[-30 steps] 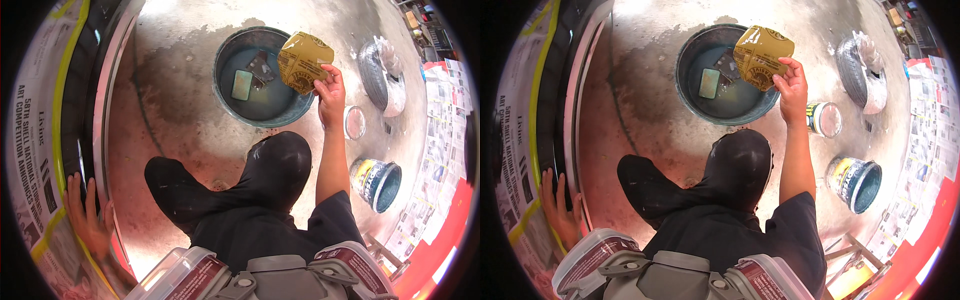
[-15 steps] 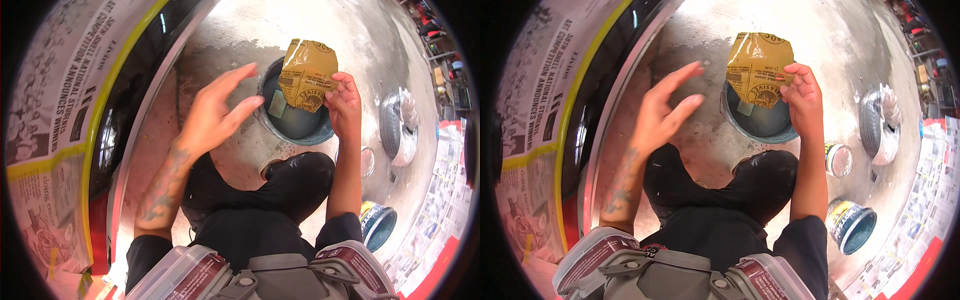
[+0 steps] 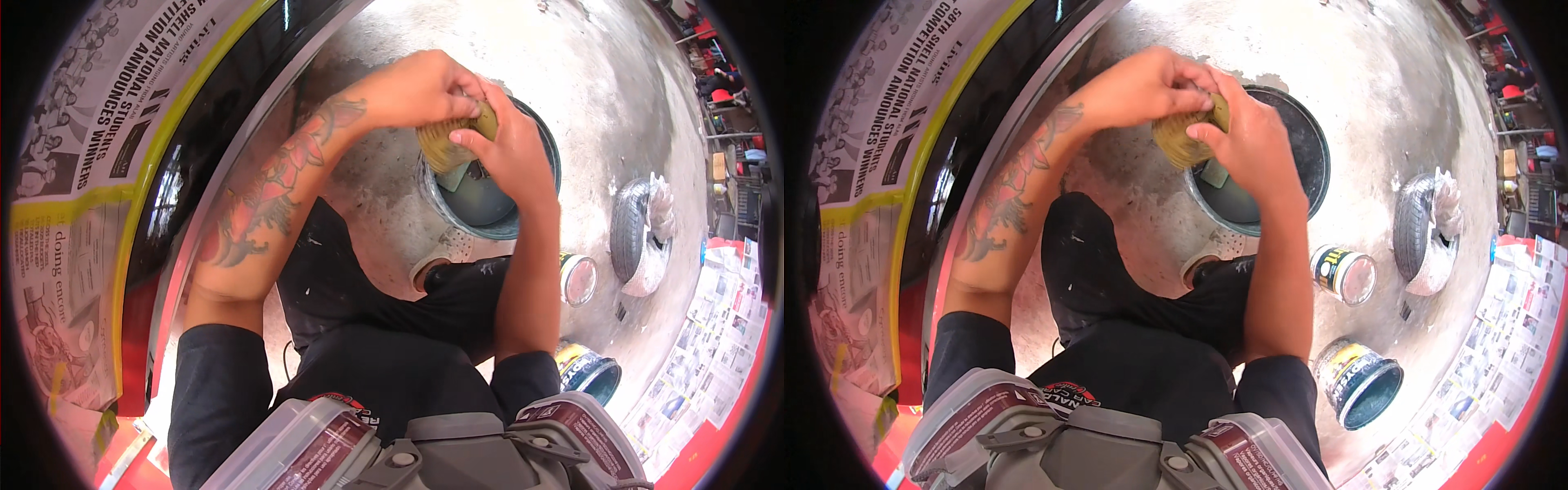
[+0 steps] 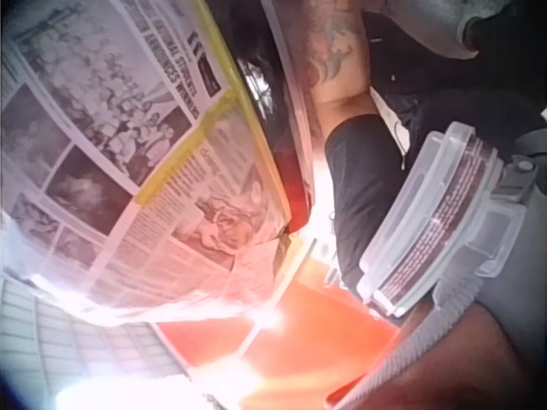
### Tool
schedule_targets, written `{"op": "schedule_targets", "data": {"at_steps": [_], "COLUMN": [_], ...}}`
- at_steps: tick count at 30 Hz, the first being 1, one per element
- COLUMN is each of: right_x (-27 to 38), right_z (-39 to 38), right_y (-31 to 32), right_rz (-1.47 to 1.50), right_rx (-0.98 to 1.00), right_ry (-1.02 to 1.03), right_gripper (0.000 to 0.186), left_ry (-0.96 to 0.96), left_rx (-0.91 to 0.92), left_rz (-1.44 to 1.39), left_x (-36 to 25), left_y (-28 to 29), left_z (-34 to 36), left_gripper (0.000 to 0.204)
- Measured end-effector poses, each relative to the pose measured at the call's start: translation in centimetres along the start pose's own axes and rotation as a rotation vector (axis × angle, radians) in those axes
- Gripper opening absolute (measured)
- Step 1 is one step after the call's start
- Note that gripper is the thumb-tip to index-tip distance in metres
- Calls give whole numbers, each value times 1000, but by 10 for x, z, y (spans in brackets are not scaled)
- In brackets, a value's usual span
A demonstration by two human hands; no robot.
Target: The person dips sandpaper into a bucket of water and sands the edge of a car panel by hand.
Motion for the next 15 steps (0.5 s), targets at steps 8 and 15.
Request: {"op": "schedule_targets", "data": {"at_steps": [8, 15], "right_x": [-47, -50], "right_z": [2, 6], "right_y": [-18, -34], "right_rz": [1083, 1361], "right_rx": [-256, -259], "right_ry": [-435, -480], "right_gripper": [25, 22], "left_ry": [101, 107], "left_rx": [-403, -617], "left_rz": [-537, -815], "left_x": [60, 79], "left_y": [-23, -13], "left_z": [-45, -50], "left_gripper": [65, 21]}}
Point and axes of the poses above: each hand's wrist, its own z-axis towards the middle knuckle, its own y-axis out of the back of the hand, x = y × z, the point moved 7 cm from there along z, towards the middle knuckle, and after that the axes turned 4 degrees about -y, right-handed, at the moved point
